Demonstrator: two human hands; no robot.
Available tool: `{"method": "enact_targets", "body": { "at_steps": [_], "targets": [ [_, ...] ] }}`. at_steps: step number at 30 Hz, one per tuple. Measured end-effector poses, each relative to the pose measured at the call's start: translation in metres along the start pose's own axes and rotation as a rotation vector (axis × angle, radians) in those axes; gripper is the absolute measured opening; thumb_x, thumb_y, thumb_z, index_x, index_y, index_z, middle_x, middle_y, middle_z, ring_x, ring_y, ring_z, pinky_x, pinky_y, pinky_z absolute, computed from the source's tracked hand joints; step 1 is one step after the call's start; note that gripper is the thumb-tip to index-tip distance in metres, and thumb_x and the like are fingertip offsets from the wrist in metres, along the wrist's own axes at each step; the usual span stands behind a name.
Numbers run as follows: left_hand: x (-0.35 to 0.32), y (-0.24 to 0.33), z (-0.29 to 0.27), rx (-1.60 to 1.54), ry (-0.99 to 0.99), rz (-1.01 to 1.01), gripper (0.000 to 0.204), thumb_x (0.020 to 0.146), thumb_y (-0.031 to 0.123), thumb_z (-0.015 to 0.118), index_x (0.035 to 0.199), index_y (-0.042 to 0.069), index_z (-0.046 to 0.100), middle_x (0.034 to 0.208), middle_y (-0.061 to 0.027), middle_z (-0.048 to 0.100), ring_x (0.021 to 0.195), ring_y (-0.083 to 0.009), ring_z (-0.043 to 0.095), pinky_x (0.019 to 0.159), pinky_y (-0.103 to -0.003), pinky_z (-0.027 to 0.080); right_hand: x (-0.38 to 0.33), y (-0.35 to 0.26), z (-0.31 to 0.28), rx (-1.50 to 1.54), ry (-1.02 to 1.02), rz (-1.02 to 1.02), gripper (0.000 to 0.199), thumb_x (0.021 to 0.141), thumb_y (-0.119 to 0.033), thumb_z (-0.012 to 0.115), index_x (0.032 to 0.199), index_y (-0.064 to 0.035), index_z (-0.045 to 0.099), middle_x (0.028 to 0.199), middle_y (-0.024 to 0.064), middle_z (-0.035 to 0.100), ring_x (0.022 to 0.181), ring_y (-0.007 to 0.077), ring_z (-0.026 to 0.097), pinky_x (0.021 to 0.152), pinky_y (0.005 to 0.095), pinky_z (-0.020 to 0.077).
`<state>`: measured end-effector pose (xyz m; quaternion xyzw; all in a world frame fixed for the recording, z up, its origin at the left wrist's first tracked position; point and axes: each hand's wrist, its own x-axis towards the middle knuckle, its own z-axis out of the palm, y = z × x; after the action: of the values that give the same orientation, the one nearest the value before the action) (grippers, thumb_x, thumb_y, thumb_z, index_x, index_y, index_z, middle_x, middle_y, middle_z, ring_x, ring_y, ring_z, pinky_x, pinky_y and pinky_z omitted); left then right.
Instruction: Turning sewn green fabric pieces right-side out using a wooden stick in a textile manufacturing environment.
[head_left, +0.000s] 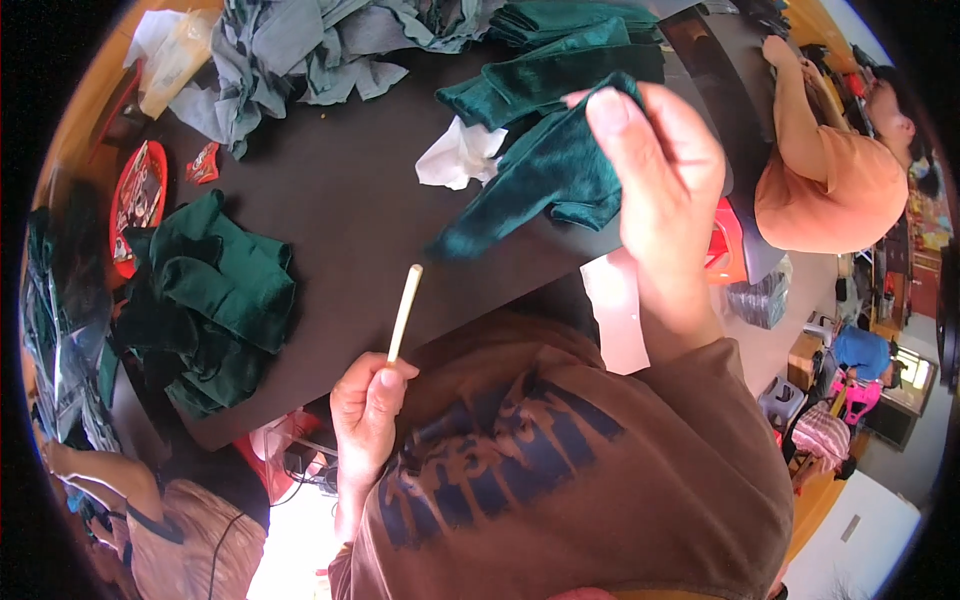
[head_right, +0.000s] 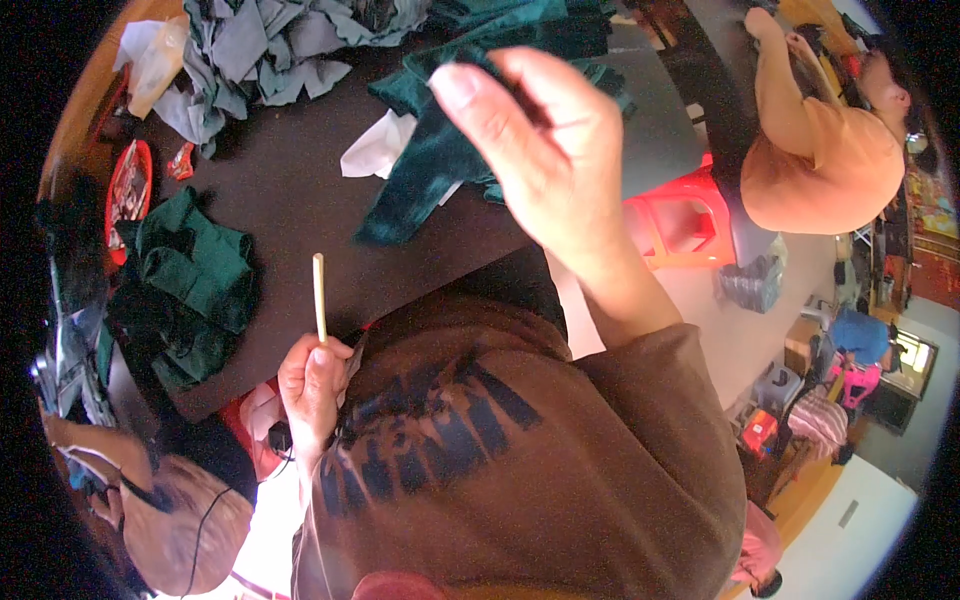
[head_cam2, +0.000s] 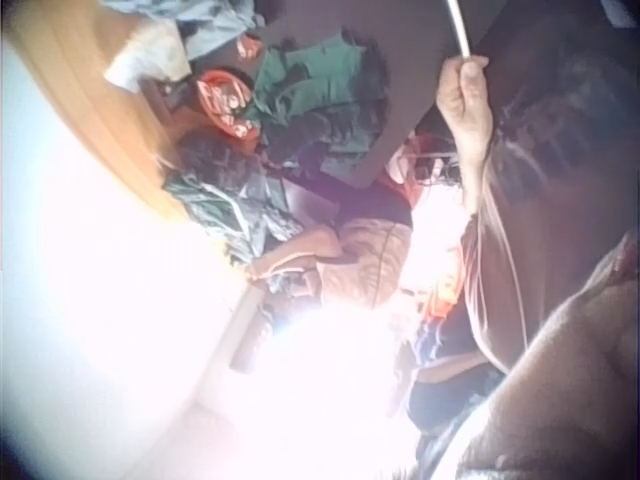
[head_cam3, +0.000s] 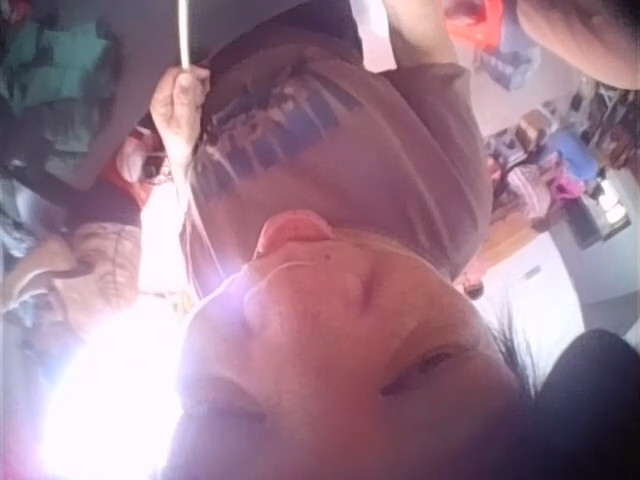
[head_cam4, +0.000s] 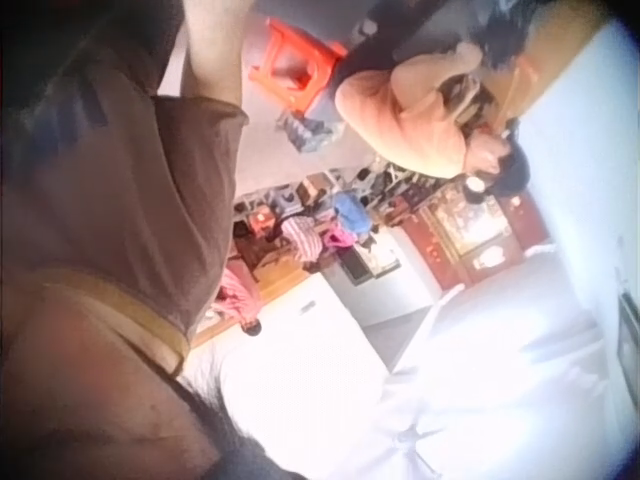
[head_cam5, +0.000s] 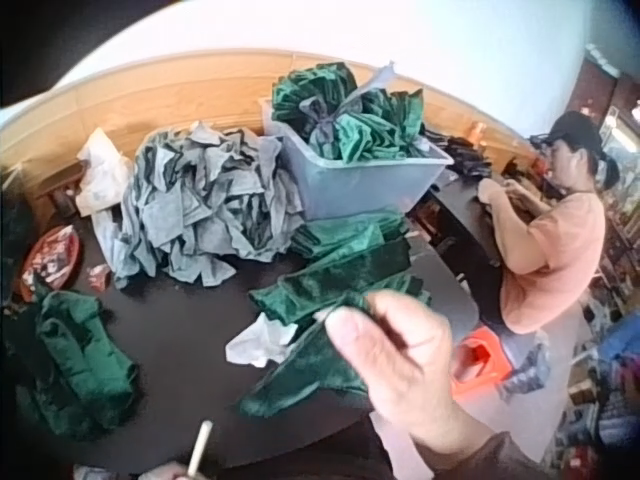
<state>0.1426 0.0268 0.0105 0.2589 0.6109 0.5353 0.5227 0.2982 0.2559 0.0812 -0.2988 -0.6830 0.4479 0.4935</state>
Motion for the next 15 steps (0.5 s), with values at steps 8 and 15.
{"method": "enact_targets", "body": {
  "at_steps": [8, 15],
  "targets": [
    [0.004, 0.007, 0.001, -0.1, 0.053, 0.08, 0.032, 0.093, 0.03, 0.047, 0.083, 0.0, 0.054, 0.052, 0.0046, 0.033, 0.045, -0.0044, 0.026, 0.042, -0.021, 0.02, 0.044, 0.027, -0.054, -0.296, 0.202, 0.024, 0.022, 0.083, -0.021, 0.064, 0.092, -0.0012, 0.065, 0.069, -0.0069, 0.055, 0.06, -0.001, 0.043, 0.051, 0.0147, 0.0321],
    [0.005, 0.018, -0.012, 0.066, 0.15, 0.191, 0.033, 0.092, 0.031, 0.048, 0.085, -0.001, 0.054, 0.053, 0.0053, 0.034, 0.046, -0.0036, 0.028, 0.042, -0.021, 0.021, 0.027, 0.022, -0.063, -0.706, 0.254, -0.593, 0.028, 0.073, -0.003, 0.069, 0.099, 0.0001, 0.057, 0.084, 0.0111, 0.057, 0.067, 0.0191, 0.053, 0.062, 0.0276, 0.044]
  ]
}}
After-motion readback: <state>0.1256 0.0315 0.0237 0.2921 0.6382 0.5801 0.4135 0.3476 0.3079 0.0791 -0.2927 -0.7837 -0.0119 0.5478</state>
